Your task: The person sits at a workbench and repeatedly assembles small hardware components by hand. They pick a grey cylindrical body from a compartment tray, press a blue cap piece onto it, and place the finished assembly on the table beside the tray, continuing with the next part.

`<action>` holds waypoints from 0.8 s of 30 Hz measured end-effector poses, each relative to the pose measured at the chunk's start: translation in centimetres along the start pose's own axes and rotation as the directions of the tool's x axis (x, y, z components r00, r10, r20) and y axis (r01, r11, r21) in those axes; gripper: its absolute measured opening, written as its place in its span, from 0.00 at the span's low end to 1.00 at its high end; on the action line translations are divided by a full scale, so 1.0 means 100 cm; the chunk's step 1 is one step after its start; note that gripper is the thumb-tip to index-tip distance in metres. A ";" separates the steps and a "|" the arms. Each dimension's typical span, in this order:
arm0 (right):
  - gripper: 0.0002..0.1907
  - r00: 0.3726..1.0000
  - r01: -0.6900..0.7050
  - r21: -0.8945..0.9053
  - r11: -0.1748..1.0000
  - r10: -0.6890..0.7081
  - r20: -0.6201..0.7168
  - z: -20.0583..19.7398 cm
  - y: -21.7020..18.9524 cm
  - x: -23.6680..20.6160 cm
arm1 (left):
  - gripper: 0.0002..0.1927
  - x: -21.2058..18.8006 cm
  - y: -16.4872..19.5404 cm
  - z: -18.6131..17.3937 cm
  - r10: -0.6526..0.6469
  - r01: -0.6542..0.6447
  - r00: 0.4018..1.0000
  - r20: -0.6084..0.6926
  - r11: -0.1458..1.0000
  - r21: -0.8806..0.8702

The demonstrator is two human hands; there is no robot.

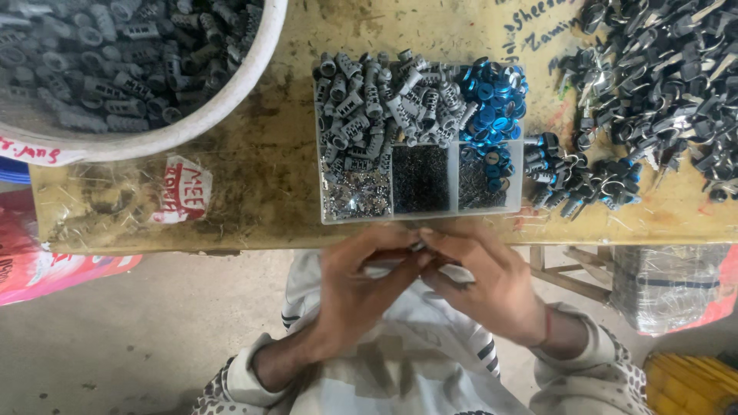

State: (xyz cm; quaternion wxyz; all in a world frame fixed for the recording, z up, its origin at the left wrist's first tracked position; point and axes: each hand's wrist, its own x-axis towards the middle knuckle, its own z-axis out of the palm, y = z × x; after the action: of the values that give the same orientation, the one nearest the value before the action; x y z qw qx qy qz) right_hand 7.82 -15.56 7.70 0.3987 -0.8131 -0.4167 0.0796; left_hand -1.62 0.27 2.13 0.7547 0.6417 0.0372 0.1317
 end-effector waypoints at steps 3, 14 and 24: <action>0.22 0.971 -0.074 0.151 0.986 0.037 0.235 -0.016 0.011 0.016 | 0.13 -0.002 0.004 -0.013 0.104 -0.098 0.994 -0.034 0.985 0.142; 0.11 0.974 0.156 -0.583 0.797 -0.224 -0.046 0.019 0.048 0.073 | 0.10 0.002 0.020 -0.023 0.174 -0.183 0.983 0.063 0.965 0.186; 0.05 0.933 -0.352 0.382 0.855 0.354 0.067 -0.005 0.073 0.031 | 0.10 0.002 0.012 -0.026 0.176 -0.188 0.980 0.090 0.971 0.146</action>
State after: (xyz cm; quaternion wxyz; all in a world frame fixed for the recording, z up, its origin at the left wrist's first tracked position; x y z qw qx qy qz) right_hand 14.47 -16.04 3.50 0.5313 -0.7806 -0.2356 0.2300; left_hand -2.24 3.02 2.89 0.6887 0.7031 -0.0406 0.1723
